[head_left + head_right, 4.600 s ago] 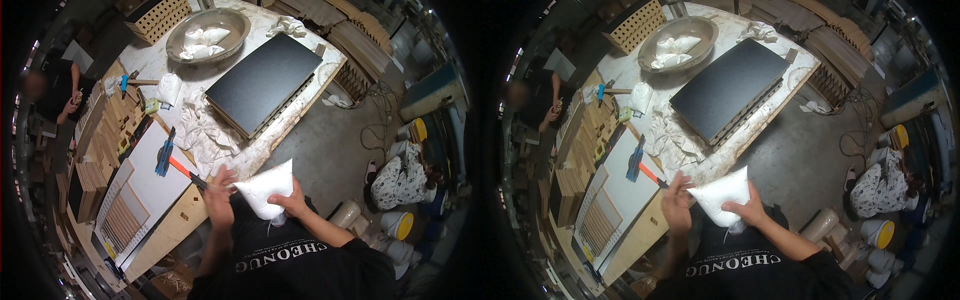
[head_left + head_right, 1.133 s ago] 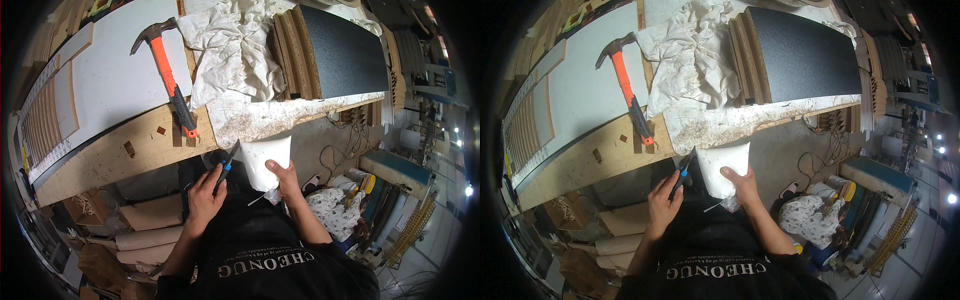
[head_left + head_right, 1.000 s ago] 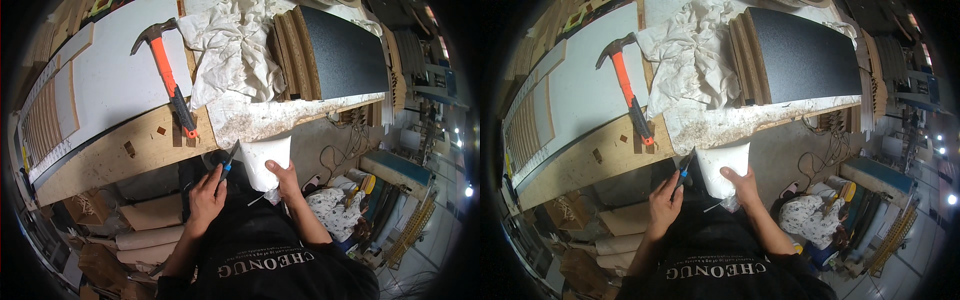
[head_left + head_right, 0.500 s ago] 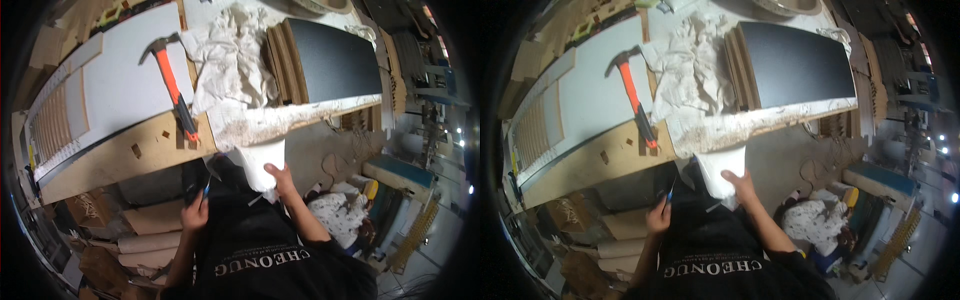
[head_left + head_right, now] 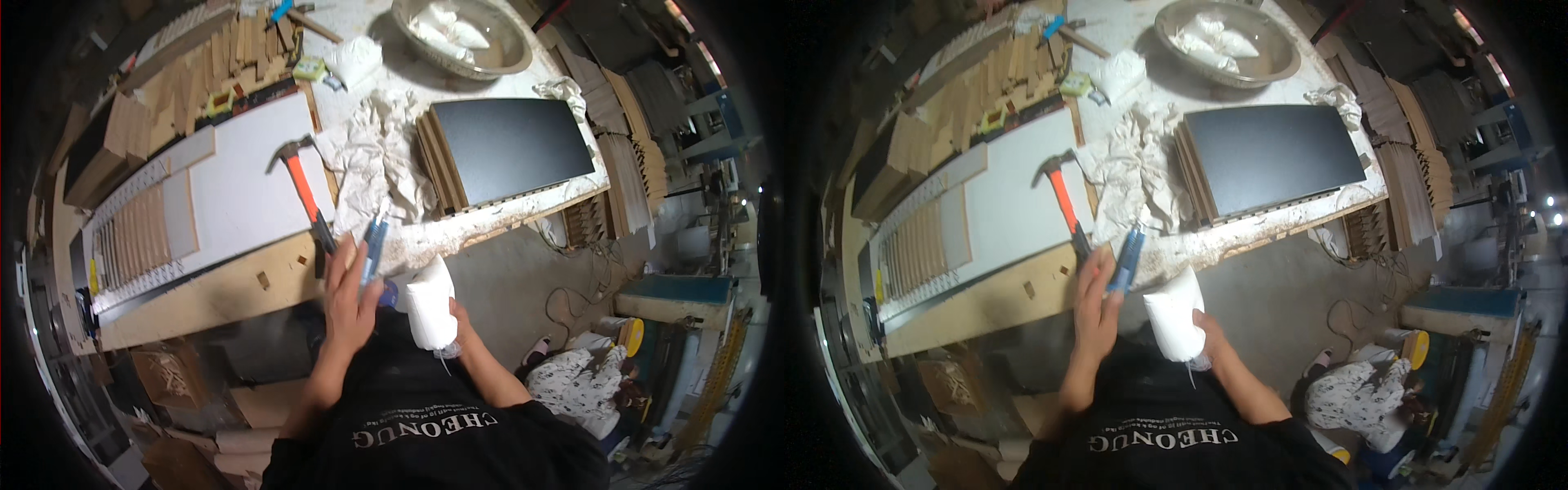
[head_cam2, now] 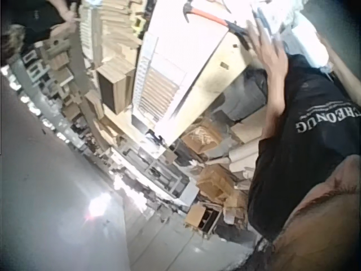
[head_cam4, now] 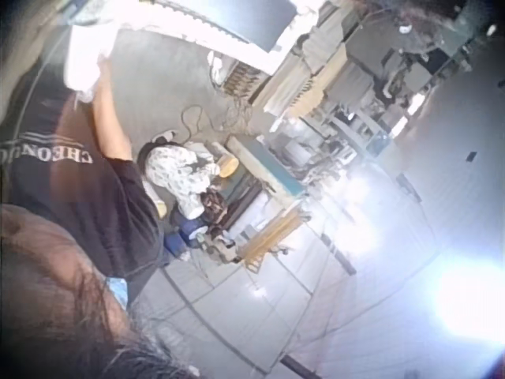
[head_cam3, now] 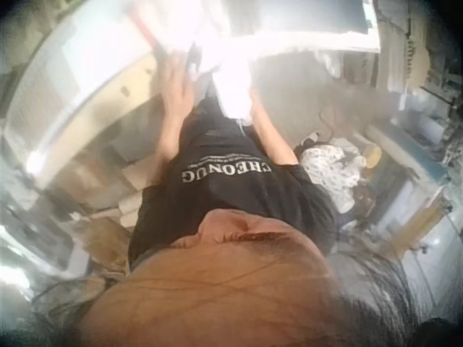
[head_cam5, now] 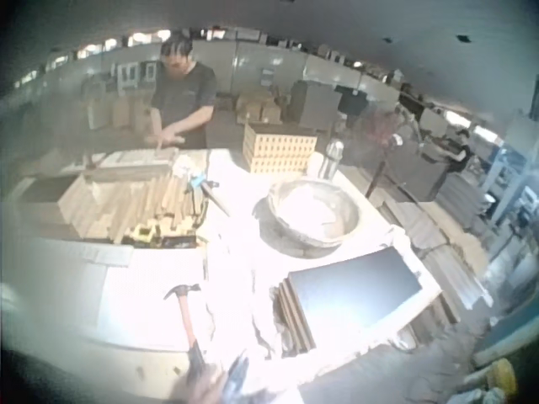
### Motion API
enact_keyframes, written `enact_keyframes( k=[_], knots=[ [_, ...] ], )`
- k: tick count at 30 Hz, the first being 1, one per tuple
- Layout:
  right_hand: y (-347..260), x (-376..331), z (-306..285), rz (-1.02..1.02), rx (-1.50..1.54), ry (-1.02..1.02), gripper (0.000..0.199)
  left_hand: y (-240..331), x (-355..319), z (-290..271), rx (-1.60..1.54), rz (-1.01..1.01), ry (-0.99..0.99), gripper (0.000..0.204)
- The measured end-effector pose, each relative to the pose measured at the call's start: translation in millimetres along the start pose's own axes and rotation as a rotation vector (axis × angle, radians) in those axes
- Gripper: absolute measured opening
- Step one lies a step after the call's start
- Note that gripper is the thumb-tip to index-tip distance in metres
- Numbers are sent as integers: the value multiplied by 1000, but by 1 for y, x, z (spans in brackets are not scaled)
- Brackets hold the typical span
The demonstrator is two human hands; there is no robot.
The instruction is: The person applies glue onto wooden slats from a pouch, aligns the slats on a jig, places a wooden panel on top, and secures the assembly using a nail gun and a hammer.
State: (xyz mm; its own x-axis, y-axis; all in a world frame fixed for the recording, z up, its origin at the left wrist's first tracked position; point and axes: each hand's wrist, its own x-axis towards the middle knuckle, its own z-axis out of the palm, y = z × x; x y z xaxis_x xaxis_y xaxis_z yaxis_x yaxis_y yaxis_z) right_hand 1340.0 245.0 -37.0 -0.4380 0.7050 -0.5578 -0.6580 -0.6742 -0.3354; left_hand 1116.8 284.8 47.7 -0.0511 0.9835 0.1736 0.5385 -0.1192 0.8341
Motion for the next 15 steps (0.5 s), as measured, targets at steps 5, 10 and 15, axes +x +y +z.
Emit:
enact_keyframes(
  k=[5,10,15],
  knots=[
    [34,21,65,89,9,-354,71,45,-19,-70,-409,100,8,49],
    [97,52,146,156,-246,-376,77,32,-54,-161,-441,-50,248,29],
    [204,81,211,515,-25,-592,72,4,-118,-266,-272,16,543,18]
  ],
)
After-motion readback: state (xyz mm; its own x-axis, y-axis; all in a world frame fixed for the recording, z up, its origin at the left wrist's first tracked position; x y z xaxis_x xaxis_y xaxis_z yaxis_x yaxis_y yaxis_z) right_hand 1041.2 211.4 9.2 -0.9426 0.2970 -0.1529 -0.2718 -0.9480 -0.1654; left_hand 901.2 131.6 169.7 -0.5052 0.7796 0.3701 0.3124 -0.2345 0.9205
